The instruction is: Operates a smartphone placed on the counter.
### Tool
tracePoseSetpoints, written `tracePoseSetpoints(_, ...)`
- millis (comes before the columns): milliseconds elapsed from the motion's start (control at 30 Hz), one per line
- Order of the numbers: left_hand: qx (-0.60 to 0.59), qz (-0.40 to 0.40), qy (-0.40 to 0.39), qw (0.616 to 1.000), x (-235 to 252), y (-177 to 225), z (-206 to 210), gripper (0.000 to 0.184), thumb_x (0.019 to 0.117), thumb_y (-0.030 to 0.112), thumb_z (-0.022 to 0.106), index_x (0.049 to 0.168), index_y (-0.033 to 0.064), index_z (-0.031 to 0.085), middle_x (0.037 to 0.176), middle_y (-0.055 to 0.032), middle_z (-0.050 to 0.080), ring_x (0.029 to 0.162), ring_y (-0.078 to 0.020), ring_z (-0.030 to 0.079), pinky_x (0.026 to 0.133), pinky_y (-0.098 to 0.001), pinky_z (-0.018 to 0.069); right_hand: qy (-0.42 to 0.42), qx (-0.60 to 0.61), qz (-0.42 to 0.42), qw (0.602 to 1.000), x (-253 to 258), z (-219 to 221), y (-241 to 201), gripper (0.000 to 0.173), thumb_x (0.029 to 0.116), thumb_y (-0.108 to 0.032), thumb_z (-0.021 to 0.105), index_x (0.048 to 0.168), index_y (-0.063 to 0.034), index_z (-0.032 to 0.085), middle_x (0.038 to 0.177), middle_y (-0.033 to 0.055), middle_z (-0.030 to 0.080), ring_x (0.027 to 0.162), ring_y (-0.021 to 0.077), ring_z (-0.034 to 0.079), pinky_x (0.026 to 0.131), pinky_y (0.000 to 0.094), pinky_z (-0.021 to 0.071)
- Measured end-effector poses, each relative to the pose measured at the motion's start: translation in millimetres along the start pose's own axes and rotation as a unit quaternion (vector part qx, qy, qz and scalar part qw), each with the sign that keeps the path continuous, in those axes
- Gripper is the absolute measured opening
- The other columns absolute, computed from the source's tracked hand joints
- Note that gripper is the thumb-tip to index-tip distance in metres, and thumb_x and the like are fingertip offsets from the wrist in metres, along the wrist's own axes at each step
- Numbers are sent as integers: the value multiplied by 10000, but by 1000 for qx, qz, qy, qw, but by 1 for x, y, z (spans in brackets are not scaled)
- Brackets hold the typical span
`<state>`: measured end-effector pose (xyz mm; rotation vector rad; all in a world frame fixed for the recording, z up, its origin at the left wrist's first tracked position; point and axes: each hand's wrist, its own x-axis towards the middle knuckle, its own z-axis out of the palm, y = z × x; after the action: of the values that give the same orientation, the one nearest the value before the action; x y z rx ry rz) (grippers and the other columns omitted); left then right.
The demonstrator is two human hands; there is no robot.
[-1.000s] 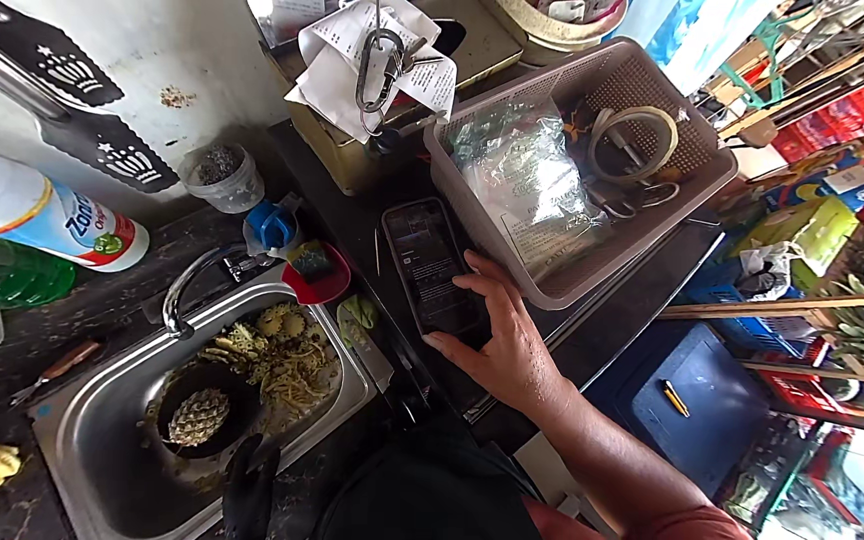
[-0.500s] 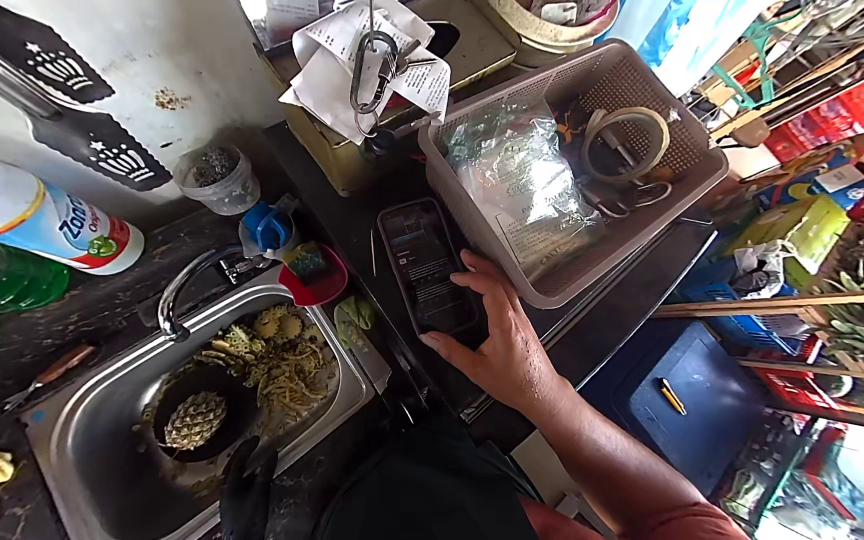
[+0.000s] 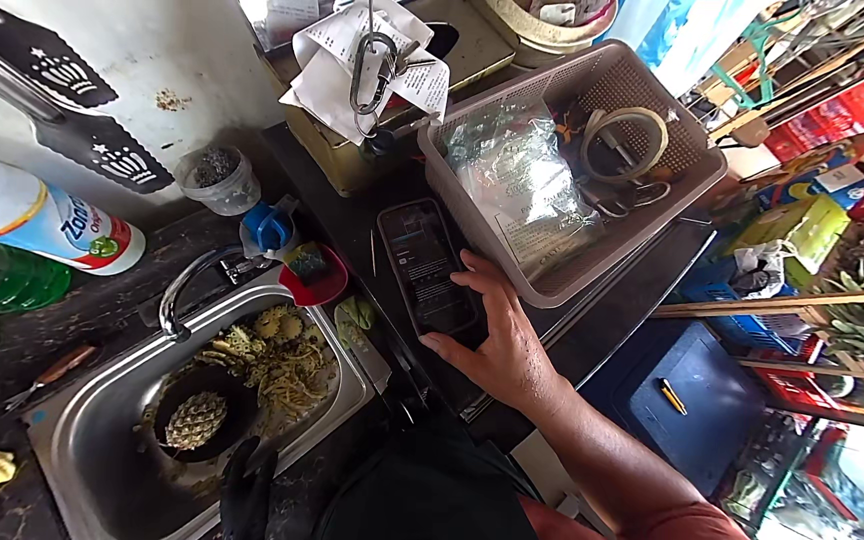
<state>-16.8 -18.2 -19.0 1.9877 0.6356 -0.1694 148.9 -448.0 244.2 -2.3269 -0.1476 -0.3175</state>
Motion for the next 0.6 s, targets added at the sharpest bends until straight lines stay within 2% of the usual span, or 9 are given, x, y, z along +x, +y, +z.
tracePoseSetpoints(600, 22, 0, -4, 1000, 1, -3, -1, 563, 897, 390, 697, 1373, 102, 610, 1506, -131, 510, 1386, -208, 493, 1024, -414, 517, -7, 3, 3, 1000, 0, 1, 0, 682, 884, -539, 760, 1356, -78, 587, 1542, 141, 489, 1422, 231, 483, 1106, 400, 497)
